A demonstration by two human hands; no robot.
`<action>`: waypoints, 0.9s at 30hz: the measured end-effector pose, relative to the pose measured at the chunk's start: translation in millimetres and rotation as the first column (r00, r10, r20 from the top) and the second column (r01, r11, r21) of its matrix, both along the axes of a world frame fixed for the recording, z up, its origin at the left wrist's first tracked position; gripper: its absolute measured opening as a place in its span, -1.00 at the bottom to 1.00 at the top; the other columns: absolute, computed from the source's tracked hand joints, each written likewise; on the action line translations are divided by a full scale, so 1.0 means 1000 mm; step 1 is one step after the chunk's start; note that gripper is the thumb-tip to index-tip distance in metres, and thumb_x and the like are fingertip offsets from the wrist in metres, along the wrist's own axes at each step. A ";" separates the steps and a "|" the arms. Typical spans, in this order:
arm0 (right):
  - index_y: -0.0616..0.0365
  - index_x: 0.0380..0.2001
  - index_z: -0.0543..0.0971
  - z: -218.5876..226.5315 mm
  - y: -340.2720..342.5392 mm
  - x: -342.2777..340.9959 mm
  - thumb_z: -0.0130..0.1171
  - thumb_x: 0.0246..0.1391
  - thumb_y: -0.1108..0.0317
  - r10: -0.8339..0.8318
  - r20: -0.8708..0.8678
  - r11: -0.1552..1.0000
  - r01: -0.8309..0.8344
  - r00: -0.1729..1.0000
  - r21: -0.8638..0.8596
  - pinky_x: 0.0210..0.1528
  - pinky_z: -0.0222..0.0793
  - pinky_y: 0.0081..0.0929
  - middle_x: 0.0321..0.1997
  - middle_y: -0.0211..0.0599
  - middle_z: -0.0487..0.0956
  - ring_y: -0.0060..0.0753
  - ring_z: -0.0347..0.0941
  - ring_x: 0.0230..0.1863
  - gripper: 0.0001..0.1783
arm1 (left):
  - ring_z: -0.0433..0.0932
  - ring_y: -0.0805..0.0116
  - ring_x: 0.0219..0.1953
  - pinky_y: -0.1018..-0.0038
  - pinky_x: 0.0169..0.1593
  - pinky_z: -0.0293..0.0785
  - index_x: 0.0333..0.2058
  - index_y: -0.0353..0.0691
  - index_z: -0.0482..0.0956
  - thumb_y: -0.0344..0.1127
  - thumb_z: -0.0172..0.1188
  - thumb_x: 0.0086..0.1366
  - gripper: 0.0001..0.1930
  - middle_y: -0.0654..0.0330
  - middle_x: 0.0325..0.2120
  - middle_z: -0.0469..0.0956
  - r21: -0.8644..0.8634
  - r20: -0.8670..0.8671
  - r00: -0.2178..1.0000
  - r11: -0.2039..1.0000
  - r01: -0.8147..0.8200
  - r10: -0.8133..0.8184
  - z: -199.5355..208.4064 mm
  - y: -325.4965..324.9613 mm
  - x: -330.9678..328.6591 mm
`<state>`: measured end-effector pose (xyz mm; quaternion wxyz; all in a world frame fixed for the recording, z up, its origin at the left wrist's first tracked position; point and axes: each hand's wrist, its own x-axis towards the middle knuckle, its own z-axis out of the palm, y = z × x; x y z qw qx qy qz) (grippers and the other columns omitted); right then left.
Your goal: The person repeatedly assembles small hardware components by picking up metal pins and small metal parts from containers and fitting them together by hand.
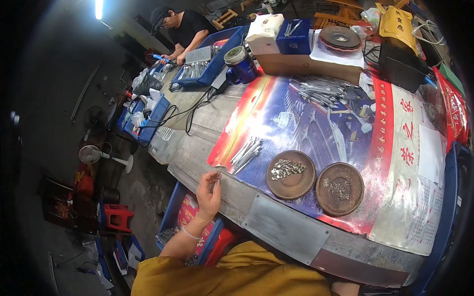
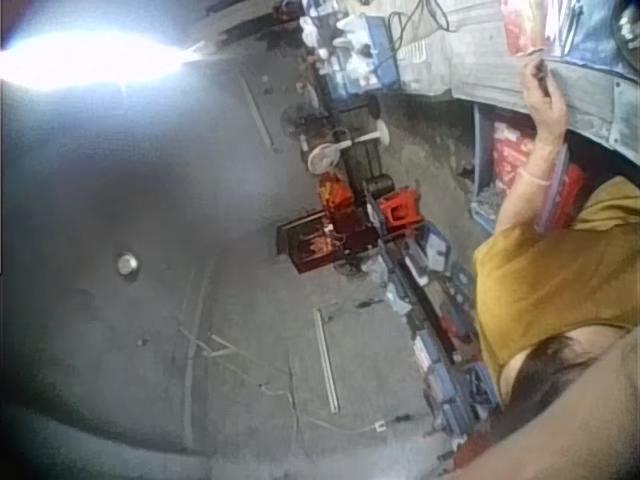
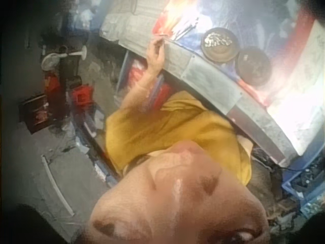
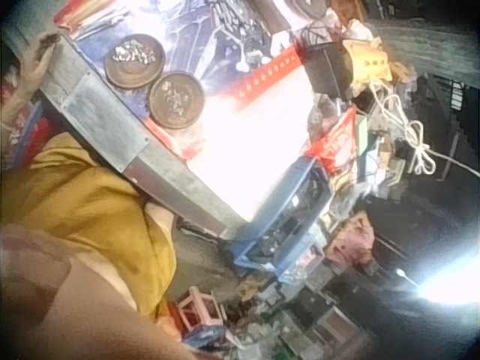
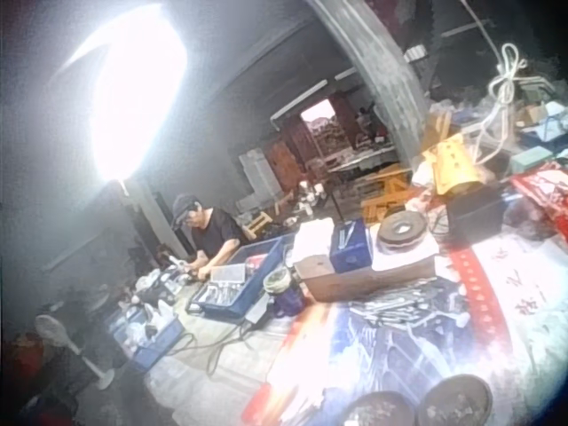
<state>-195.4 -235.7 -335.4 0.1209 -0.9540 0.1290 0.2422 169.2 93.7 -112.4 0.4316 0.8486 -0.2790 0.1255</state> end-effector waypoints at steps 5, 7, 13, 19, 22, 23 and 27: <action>0.20 -0.52 0.58 -0.006 0.011 0.002 -0.04 0.02 0.32 -0.035 0.074 0.999 0.036 0.997 -0.015 -0.33 0.46 -0.29 -0.49 -0.06 0.58 -0.10 0.55 -0.39 -0.75 | 0.51 0.40 -0.21 0.52 -0.10 0.42 -0.11 -0.36 0.39 -0.60 0.02 0.19 -0.74 0.12 -0.27 0.49 -0.019 0.014 1.000 1.000 -0.009 0.009 -0.002 0.003 0.000; 0.20 -0.53 0.58 -0.005 0.011 0.003 -0.04 0.02 0.32 -0.045 0.104 0.998 0.048 0.994 -0.030 -0.33 0.46 -0.29 -0.49 -0.06 0.58 -0.10 0.55 -0.39 -0.75 | 0.51 0.41 -0.21 0.52 -0.10 0.42 -0.11 -0.36 0.39 -0.60 0.02 0.19 -0.74 0.12 -0.27 0.49 -0.041 0.004 1.000 0.999 -0.011 0.012 -0.002 0.004 0.000; 0.21 -0.54 0.58 0.002 -0.001 0.010 -0.04 0.01 0.33 -0.044 0.207 0.994 0.064 0.977 -0.089 -0.34 0.46 -0.28 -0.50 -0.05 0.58 -0.09 0.55 -0.39 -0.76 | 0.52 0.38 -0.21 0.52 -0.11 0.43 -0.12 -0.36 0.39 -0.61 0.01 0.19 -0.74 0.09 -0.26 0.49 -0.065 0.027 1.000 0.998 0.000 0.002 -0.001 0.002 0.000; 0.21 -0.56 0.57 0.014 0.004 0.006 -0.04 0.00 0.34 -0.065 0.305 0.985 0.110 0.950 -0.134 -0.35 0.46 -0.26 -0.52 -0.04 0.57 -0.08 0.55 -0.40 -0.76 | 0.54 0.36 -0.21 0.51 -0.12 0.44 -0.12 -0.37 0.40 -0.61 0.00 0.18 -0.74 0.09 -0.26 0.49 -0.131 0.044 0.999 0.991 -0.001 0.006 0.000 0.005 -0.001; 0.22 -0.57 0.57 0.024 -0.004 0.013 -0.04 -0.01 0.35 -0.054 0.367 0.979 0.122 0.929 -0.165 -0.35 0.45 -0.26 -0.52 -0.03 0.57 -0.07 0.54 -0.40 -0.76 | 0.55 0.35 -0.22 0.51 -0.13 0.45 -0.12 -0.36 0.40 -0.61 0.01 0.18 -0.74 0.08 -0.28 0.50 -0.138 0.081 0.996 0.990 -0.017 0.029 -0.002 0.003 0.000; 0.22 -0.58 0.57 0.026 -0.001 0.015 -0.04 -0.01 0.35 -0.053 0.385 0.978 0.126 0.922 -0.169 -0.35 0.45 -0.26 -0.52 -0.03 0.57 -0.07 0.54 -0.41 -0.76 | 0.54 0.30 -0.23 0.48 -0.14 0.45 -0.13 -0.36 0.41 -0.61 0.01 0.18 -0.75 0.06 -0.29 0.49 -0.159 0.059 0.998 0.987 -0.011 0.020 -0.001 0.002 -0.001; 0.22 -0.59 0.56 0.036 0.012 0.016 -0.04 -0.02 0.36 -0.053 0.449 0.971 0.151 0.892 -0.184 -0.35 0.45 -0.25 -0.53 -0.03 0.57 -0.06 0.54 -0.41 -0.76 | 0.54 0.25 -0.27 0.45 -0.17 0.46 -0.15 -0.36 0.42 -0.60 0.03 0.18 -0.76 0.04 -0.31 0.49 -0.202 0.069 0.998 0.979 0.000 0.014 -0.002 0.002 0.000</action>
